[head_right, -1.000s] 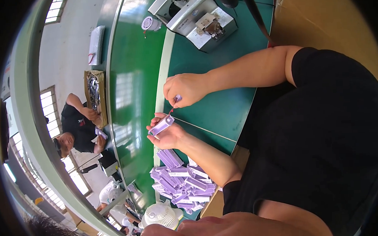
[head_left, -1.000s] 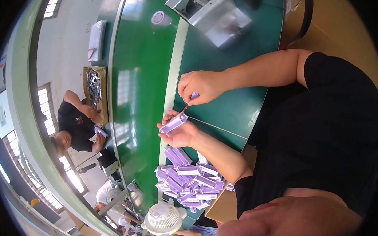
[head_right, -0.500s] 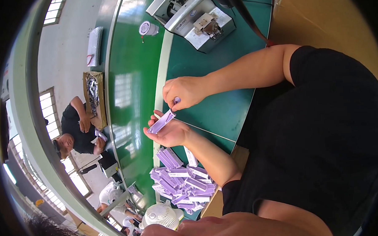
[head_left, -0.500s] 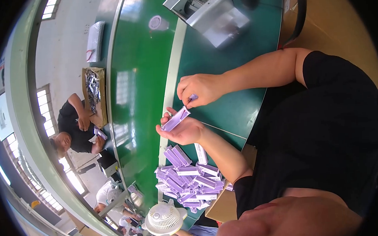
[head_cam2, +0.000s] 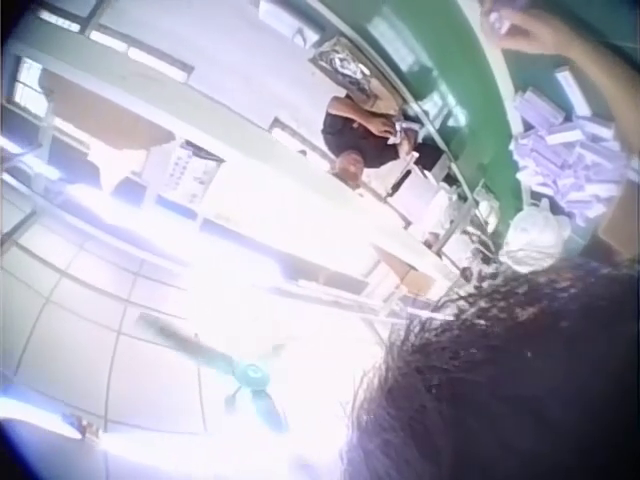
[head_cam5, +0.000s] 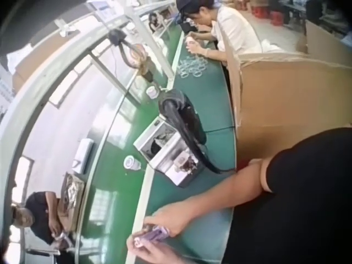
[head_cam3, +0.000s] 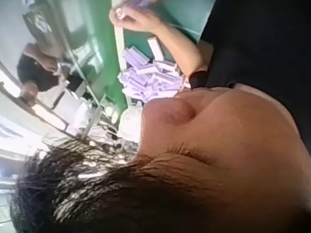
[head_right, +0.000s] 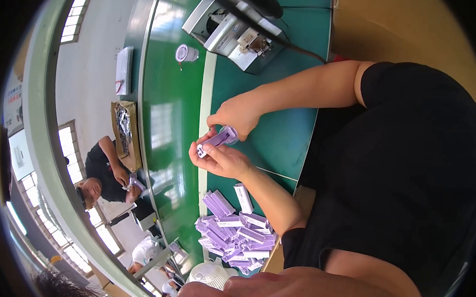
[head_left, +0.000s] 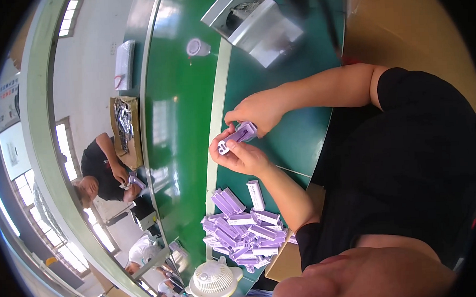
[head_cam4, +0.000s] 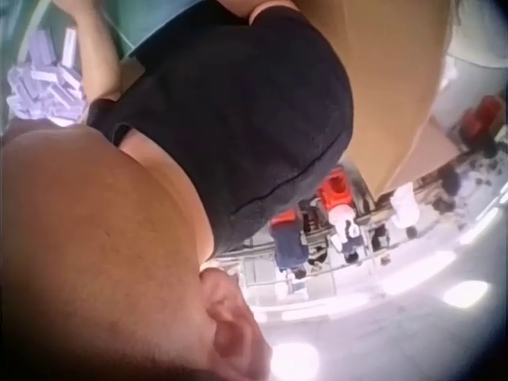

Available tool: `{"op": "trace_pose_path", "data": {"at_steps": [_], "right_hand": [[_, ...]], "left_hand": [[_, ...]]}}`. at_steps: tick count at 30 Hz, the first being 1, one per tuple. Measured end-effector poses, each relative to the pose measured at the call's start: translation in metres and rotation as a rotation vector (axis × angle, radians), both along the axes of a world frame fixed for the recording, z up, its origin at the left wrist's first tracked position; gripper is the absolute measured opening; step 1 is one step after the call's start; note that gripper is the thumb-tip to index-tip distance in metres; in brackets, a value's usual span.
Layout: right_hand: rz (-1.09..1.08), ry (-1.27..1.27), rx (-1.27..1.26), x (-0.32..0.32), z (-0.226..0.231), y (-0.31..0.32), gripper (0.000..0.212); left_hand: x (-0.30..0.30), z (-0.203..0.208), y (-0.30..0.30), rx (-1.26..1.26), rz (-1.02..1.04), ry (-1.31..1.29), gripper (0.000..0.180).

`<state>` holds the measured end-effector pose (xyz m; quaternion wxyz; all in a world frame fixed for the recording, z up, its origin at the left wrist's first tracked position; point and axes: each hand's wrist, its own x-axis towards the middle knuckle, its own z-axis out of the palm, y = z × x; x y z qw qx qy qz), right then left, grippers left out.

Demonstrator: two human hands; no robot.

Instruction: Assembling small purple and white electronic components on a factory assembly line.

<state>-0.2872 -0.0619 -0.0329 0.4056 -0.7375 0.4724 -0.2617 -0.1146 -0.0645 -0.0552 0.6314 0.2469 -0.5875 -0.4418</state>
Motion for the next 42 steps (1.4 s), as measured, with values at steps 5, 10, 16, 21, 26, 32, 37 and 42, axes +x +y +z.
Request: {"op": "trace_pose_path", "data": {"at_steps": [5, 10, 16, 21, 26, 32, 37, 42], "right_hand": [[0.017, 0.102, -0.012, -0.026, -0.001, 0.020, 0.069], [-0.009, -0.043, -0.014, -0.049, -0.001, 0.050, 0.073], [-0.382, -0.393, -0.565, -0.069, 0.015, 0.093, 0.041], [-0.756, -0.152, -1.221, -0.112, 0.039, 0.109, 0.032], [-1.214, -0.075, -1.537, -0.160, 0.040, 0.087, 0.033], [-0.681, -0.951, -0.681, -0.169, 0.055, 0.079, 0.062], [-0.627, -0.894, -0.683, -0.170, 0.066, 0.077, 0.050], [-0.526, -0.607, -0.849, -0.174, 0.076, 0.074, 0.036]], "left_hand": [[-0.009, 0.017, 0.020, 0.105, -0.203, -0.194, 0.048], [0.002, 0.034, 0.022, 0.083, -0.342, -0.425, 0.038], [0.007, 0.034, 0.020, 0.053, -0.285, -0.543, 0.038], [0.007, 0.028, 0.019, 0.011, -0.212, -0.474, 0.037], [-0.004, 0.025, 0.020, 0.001, -0.278, -0.454, 0.035], [0.006, 0.029, 0.008, 0.010, -0.273, -0.423, 0.037], [0.004, 0.034, 0.003, 0.053, -0.310, -0.447, 0.037], [-0.005, 0.039, 0.001, 0.041, -0.282, -0.491, 0.041]]}}
